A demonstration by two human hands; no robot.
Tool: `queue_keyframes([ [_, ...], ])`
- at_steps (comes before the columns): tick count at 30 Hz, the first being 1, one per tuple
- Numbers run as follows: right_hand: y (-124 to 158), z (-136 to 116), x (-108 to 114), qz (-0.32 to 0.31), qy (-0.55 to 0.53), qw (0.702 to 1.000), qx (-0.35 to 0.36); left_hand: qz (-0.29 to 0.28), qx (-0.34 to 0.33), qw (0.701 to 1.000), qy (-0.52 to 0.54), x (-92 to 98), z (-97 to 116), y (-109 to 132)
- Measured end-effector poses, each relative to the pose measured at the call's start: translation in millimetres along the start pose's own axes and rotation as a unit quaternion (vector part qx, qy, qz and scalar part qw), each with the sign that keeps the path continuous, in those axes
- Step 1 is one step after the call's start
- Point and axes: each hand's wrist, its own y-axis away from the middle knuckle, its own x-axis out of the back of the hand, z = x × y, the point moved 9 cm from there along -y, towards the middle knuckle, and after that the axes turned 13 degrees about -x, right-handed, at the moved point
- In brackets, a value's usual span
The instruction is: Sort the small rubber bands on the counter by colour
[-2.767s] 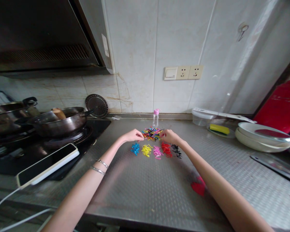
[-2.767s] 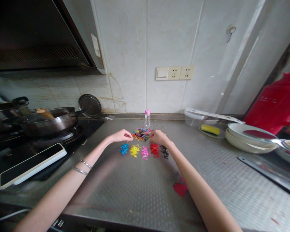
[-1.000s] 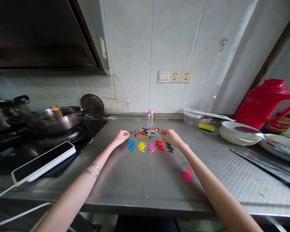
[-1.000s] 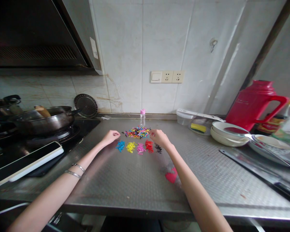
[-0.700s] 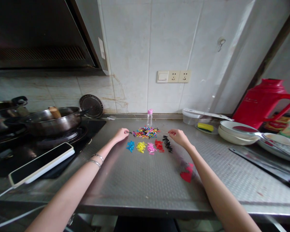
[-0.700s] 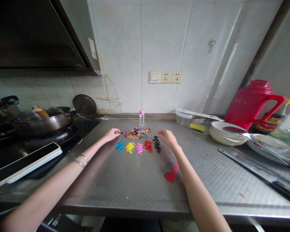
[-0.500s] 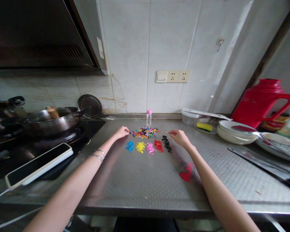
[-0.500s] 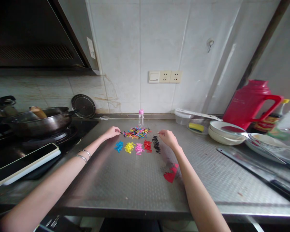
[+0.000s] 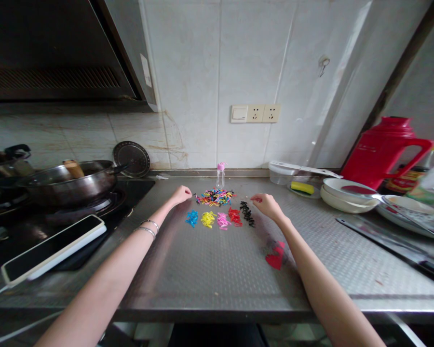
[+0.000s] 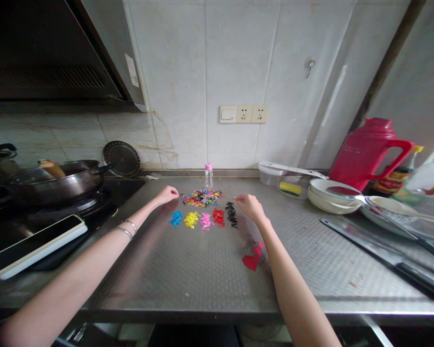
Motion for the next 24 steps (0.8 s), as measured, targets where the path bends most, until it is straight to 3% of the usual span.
queue_keyframes([
  [3, 0, 0, -1, -0.002, 0.004, 1.0, -0.002, 0.033, 0.007, 0.999, 0.02, 3.0, 11, -6],
  [6, 0, 1, -1, -0.001, 0.006, 1.0, -0.004, 0.028, -0.019, 0.999, 0.016, -4.3, 39, -12],
  [11, 0, 4, -3, 0.0, 0.017, 1.0, -0.008, -0.003, -0.106, 0.994, 0.001, -36.0, 108, -15],
  [17, 0, 5, -3, 0.006, 0.022, 1.0, -0.007, -0.06, -0.192, 0.979, 0.008, -90.7, 189, -3],
  [20, 0, 2, -2, 0.008, 0.01, 1.0, 0.0, -0.068, -0.194, 0.979, -0.015, -109.7, 210, 3],
  [24, 0, 0, 0, 0.012, 0.004, 1.0, 0.005, -0.082, -0.19, 0.977, -0.046, -123.6, 221, 8],
])
